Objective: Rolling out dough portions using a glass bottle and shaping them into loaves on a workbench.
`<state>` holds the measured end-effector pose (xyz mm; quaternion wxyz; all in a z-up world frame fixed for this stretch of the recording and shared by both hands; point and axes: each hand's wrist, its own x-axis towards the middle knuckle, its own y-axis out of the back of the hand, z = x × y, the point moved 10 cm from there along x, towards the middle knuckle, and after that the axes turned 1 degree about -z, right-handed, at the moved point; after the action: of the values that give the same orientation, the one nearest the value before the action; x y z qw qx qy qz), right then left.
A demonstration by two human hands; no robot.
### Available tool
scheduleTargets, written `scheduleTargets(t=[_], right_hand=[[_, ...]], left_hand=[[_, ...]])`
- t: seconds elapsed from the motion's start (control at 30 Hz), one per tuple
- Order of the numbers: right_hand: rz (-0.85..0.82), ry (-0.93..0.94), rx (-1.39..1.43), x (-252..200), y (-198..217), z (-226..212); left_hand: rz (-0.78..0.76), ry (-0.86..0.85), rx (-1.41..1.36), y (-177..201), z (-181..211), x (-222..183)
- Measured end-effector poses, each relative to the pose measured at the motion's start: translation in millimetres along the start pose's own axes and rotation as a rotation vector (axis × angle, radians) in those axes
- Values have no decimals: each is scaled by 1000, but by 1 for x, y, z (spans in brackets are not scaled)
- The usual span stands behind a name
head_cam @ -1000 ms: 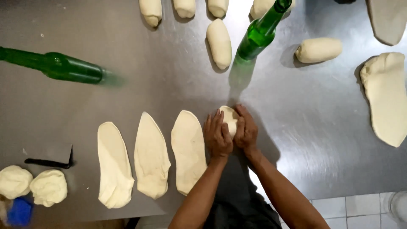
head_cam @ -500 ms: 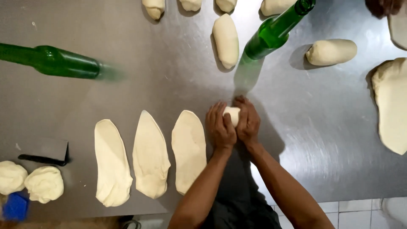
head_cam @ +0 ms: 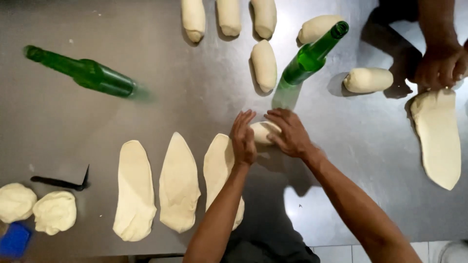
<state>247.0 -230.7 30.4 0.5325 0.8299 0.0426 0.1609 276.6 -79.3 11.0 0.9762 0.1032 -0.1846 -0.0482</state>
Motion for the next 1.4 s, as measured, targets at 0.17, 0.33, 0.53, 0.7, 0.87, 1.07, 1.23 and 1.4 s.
scheduleTargets(t=[0.17, 0.33, 0.53, 0.7, 0.87, 1.07, 1.23, 1.4], right_hand=[[-475, 193, -190, 22, -22, -53], [-704, -87, -70, 37, -55, -25], [-282, -805, 755, 84, -46, 5], [342, -500, 658, 188, 7, -2], [388, -509, 438, 197, -43, 17], [404, -521, 100, 136, -68, -15], [122, -254, 48, -28, -121, -127], [-109, -55, 165, -142, -106, -240]], left_hand=[[2, 200, -16, 78, 8, -63], [-10, 350, -13, 144, 10, -132], [-149, 527, 8, 170, -20, -180], [-384, 183, 135, 163, 1, -183], [-696, 55, 105, 148, -16, -210], [-941, -137, 157, 135, -13, -222], [-953, -125, 314, 143, -5, -222], [-862, -301, 376, 119, -35, -231]])
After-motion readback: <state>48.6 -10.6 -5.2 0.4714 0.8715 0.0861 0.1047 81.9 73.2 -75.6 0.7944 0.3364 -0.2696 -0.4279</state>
